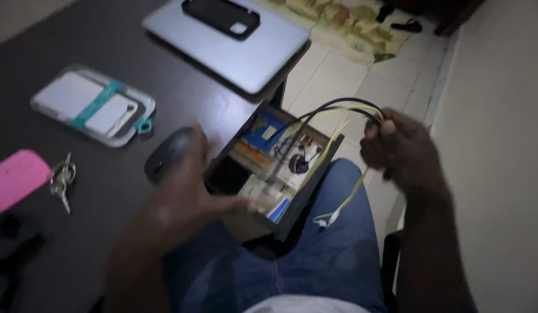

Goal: The person organizes a desk by placing various items into a drawer. They handle a yellow cable, a pink cloth, keys, a toothbrush, and a stack of books, moving them from the desk surface into the drawer. Finally, they open a laptop and place a phone case on the desk.

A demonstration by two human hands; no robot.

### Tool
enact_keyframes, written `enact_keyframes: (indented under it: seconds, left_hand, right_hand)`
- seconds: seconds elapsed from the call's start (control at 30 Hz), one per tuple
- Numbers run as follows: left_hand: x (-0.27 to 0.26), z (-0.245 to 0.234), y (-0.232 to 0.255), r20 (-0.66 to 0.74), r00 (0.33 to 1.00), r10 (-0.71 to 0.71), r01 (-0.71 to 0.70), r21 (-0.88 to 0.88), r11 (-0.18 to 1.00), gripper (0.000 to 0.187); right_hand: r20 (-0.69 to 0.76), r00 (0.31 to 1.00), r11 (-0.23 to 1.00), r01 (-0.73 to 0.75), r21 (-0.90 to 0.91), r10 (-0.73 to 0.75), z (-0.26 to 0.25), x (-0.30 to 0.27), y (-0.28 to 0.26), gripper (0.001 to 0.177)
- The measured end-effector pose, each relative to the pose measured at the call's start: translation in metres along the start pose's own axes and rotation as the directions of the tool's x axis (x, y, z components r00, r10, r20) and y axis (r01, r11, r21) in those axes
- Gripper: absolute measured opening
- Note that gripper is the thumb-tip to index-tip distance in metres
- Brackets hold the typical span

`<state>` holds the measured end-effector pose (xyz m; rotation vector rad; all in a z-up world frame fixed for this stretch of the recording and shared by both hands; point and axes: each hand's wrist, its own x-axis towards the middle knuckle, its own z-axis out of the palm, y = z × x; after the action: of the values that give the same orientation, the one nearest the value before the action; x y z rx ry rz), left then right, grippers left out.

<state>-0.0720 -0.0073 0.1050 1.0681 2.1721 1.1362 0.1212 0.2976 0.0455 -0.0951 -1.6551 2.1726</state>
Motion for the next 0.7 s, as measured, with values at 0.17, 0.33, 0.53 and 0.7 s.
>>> enact_keyframes:
  seconds: [0.17,0.33,0.53,0.7]
  left_hand:
    - [0.006,-0.024,0.024,-0.066,0.926,0.373,-0.362,0.129,0.923,0.139]
    - [0.064,0.055,0.04,0.029,0.91,0.414,-0.356,-0.457,0.815,0.136]
    - [0.067,0.134,0.008,-0.085,0.944,0.318,-0.263,-0.775,0.574,0.053]
    - [0.067,0.151,-0.023,0.108,0.994,0.023,0.068,-0.769,0.635,0.024]
  right_hand:
    - [0.142,0.976,0.83,-0.062,-0.555,0.167,0.034,0.02,-0.048,0.037]
    - [0.222,0.97,0.909,0.179,-0.376,-0.1,0.069,0.051,-0.036,0.041]
    - [0.004,0.989,0.981,0.143,0.131,-0.145,0.087,0.072,0.008,0.038]
    - [-0.126,0.99,0.995,0.066,0.078,-0.056,0.079,0.075,0.042,0.035]
